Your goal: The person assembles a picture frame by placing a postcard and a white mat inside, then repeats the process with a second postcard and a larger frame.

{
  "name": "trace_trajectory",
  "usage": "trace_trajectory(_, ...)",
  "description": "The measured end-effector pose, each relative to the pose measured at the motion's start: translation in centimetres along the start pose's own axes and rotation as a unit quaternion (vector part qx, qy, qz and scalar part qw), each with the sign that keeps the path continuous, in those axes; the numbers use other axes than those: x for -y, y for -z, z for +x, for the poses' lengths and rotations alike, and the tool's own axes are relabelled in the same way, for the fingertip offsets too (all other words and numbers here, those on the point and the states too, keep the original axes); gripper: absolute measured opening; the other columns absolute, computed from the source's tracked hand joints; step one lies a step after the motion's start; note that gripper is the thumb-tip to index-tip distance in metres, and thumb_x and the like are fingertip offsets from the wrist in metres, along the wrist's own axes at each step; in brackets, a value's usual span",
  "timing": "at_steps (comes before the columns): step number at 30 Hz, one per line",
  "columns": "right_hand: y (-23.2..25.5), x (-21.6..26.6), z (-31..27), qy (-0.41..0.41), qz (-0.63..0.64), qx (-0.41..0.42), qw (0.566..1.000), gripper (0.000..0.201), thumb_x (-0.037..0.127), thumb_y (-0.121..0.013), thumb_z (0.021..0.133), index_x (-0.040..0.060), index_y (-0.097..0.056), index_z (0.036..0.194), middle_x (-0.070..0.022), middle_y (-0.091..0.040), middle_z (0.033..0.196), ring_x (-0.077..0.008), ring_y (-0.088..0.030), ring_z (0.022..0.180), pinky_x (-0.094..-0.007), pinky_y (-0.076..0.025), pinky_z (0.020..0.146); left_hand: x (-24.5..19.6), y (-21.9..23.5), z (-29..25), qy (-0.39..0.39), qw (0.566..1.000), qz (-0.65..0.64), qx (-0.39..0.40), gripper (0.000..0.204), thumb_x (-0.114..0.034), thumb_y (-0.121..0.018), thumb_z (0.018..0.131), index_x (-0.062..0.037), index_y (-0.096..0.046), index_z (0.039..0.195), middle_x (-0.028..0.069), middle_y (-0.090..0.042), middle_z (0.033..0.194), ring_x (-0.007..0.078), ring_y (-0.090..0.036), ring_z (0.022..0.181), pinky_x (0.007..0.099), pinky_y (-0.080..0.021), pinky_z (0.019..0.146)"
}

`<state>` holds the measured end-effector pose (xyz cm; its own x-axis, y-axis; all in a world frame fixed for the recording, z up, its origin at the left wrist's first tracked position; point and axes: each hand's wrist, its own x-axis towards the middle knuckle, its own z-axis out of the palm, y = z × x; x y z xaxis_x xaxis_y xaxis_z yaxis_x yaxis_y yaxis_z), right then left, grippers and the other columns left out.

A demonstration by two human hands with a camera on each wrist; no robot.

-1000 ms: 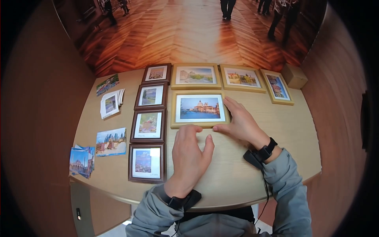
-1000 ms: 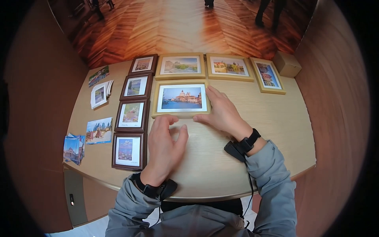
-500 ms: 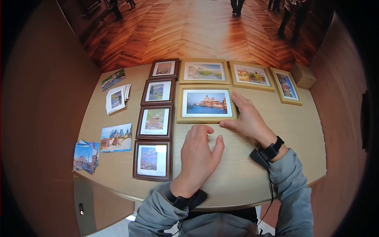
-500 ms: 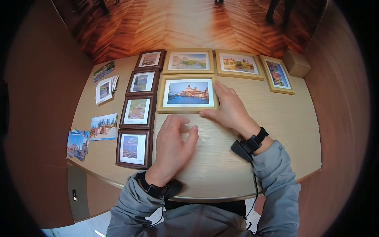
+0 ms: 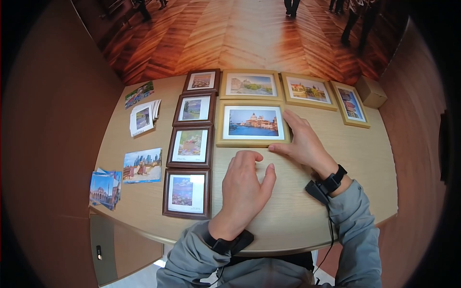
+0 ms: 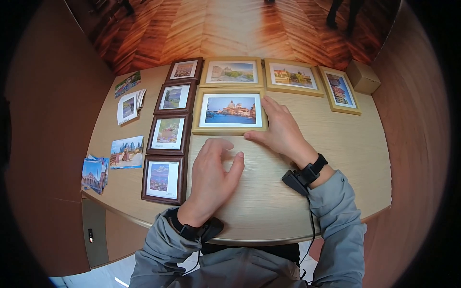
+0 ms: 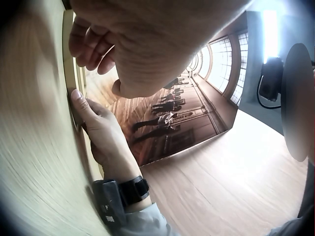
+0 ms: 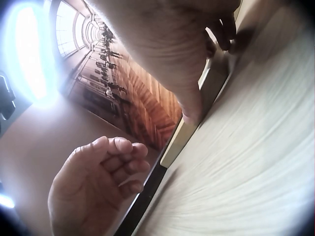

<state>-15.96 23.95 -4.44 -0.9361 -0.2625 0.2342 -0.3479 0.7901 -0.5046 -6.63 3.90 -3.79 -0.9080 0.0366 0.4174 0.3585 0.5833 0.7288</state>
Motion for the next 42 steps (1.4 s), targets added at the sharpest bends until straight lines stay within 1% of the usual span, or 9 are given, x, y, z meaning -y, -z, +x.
trace_trajectory(12, -0.2, -0.2, 0.0, -0.003, 0.004, 0.002, 1.000, 0.099, 0.038, -0.094, 0.074, -0.0081, -0.050, 0.149, -0.0307, -0.048, 0.157, -0.0458, -0.049, 0.142, -0.0458, -0.041, 0.119, -0.2, 0.1, 0.0, 0.019, 1.000, -0.009, 0.009, 0.026, -0.019, -0.073, 0.094, 0.0018, -0.063, 0.104, 0.0187, -0.063, 0.096, 0.0352, -0.064, 0.083, 0.0449, -0.051, 0.075)
trace_trajectory(20, -0.1, 0.2, -0.1, 0.001, 0.010, -0.011, 1.000, 0.096, 0.032, -0.094, 0.073, -0.0058, -0.050, 0.150, -0.0276, -0.052, 0.153, -0.0450, -0.050, 0.140, -0.0454, -0.042, 0.119, 0.0, 0.0, 0.0, 0.024, 1.000, -0.005, 0.006, 0.028, -0.022, -0.073, 0.094, 0.0019, -0.064, 0.106, 0.0191, -0.064, 0.098, 0.0358, -0.065, 0.085, 0.0448, -0.052, 0.077)
trace_trajectory(27, 0.3, 1.0, 0.0, -0.011, 0.024, 0.020, 0.999, 0.096, 0.030, -0.093, 0.075, -0.0054, -0.048, 0.152, -0.0287, -0.050, 0.156, -0.0433, -0.046, 0.145, -0.0447, -0.038, 0.122, 0.2, -0.3, -0.2, 0.031, 0.999, -0.018, -0.007, 0.027, -0.022, -0.073, 0.093, 0.0003, -0.064, 0.106, 0.0178, -0.065, 0.098, 0.0352, -0.067, 0.086, 0.0443, -0.053, 0.077)
trace_trajectory(29, -0.4, 0.2, -0.1, 0.018, -0.003, -0.021, 1.000, 0.096, 0.031, -0.094, 0.073, -0.0064, -0.050, 0.149, -0.0287, -0.054, 0.151, -0.0455, -0.051, 0.139, -0.0460, -0.041, 0.118, 0.1, -0.3, -0.2, 0.032, 0.999, -0.021, -0.008, 0.027, -0.022, -0.073, 0.093, -0.0010, -0.062, 0.105, 0.0169, -0.064, 0.097, 0.0349, -0.066, 0.086, 0.0451, -0.053, 0.077)
trace_trajectory(32, -0.5, 0.2, -0.1, 0.013, 0.008, -0.020, 1.000, 0.094, 0.031, -0.094, 0.073, -0.0069, -0.051, 0.148, -0.0291, -0.053, 0.152, -0.0457, -0.050, 0.139, -0.0462, -0.041, 0.118, 0.2, -0.6, -0.2, 0.033, 0.999, -0.019, -0.016, 0.027, -0.022, -0.074, 0.093, -0.0013, -0.061, 0.105, 0.0165, -0.063, 0.096, 0.0351, -0.065, 0.086, 0.0453, -0.052, 0.076)
trace_trajectory(37, -0.5, 0.6, -0.1, 0.026, 0.006, -0.030, 0.999, 0.091, 0.026, -0.094, 0.073, -0.0068, -0.051, 0.146, -0.0290, -0.057, 0.147, -0.0460, -0.053, 0.136, -0.0463, -0.043, 0.117, 0.1, -0.5, -0.2, 0.033, 0.999, -0.028, -0.022, 0.027, -0.021, -0.072, 0.092, -0.0004, -0.060, 0.104, 0.0198, -0.063, 0.099, 0.0407, -0.063, 0.096, 0.0489, -0.051, 0.082)
trace_trajectory(40, -0.8, 0.0, -0.1, 0.015, 0.015, -0.032, 0.999, 0.089, 0.024, -0.094, 0.073, -0.0051, -0.052, 0.146, -0.0281, -0.057, 0.147, -0.0452, -0.053, 0.137, -0.0462, -0.043, 0.116, 0.6, -1.0, -0.3, 0.016, 0.999, -0.028, -0.038, 0.026, -0.021, -0.072, 0.092, -0.0002, -0.060, 0.103, 0.0198, -0.063, 0.100, 0.0404, -0.063, 0.097, 0.0483, -0.052, 0.083)
trace_trajectory(41, -1.7, -1.6, 0.1, 0.028, 0.004, -0.039, 0.999, 0.091, 0.022, -0.094, 0.072, -0.0050, -0.051, 0.148, -0.0276, -0.056, 0.149, -0.0447, -0.052, 0.138, -0.0454, -0.043, 0.117, 0.7, -1.1, -0.3, 0.017, 0.999, -0.027, -0.039, 0.026, -0.020, -0.071, 0.092, 0.0001, -0.059, 0.103, 0.0197, -0.063, 0.101, 0.0397, -0.063, 0.099, 0.0479, -0.052, 0.085)
trace_trajectory(42, -1.6, -0.8, 0.2, 0.039, 0.008, -0.036, 0.999, 0.091, 0.022, -0.094, 0.072, -0.0050, -0.051, 0.148, -0.0276, -0.056, 0.149, -0.0447, -0.052, 0.138, -0.0454, -0.043, 0.117, 0.7, -1.1, -0.3, 0.020, 0.998, -0.021, -0.048, 0.026, -0.020, -0.071, 0.092, 0.0001, -0.059, 0.103, 0.0197, -0.063, 0.101, 0.0397, -0.063, 0.099, 0.0479, -0.052, 0.085)
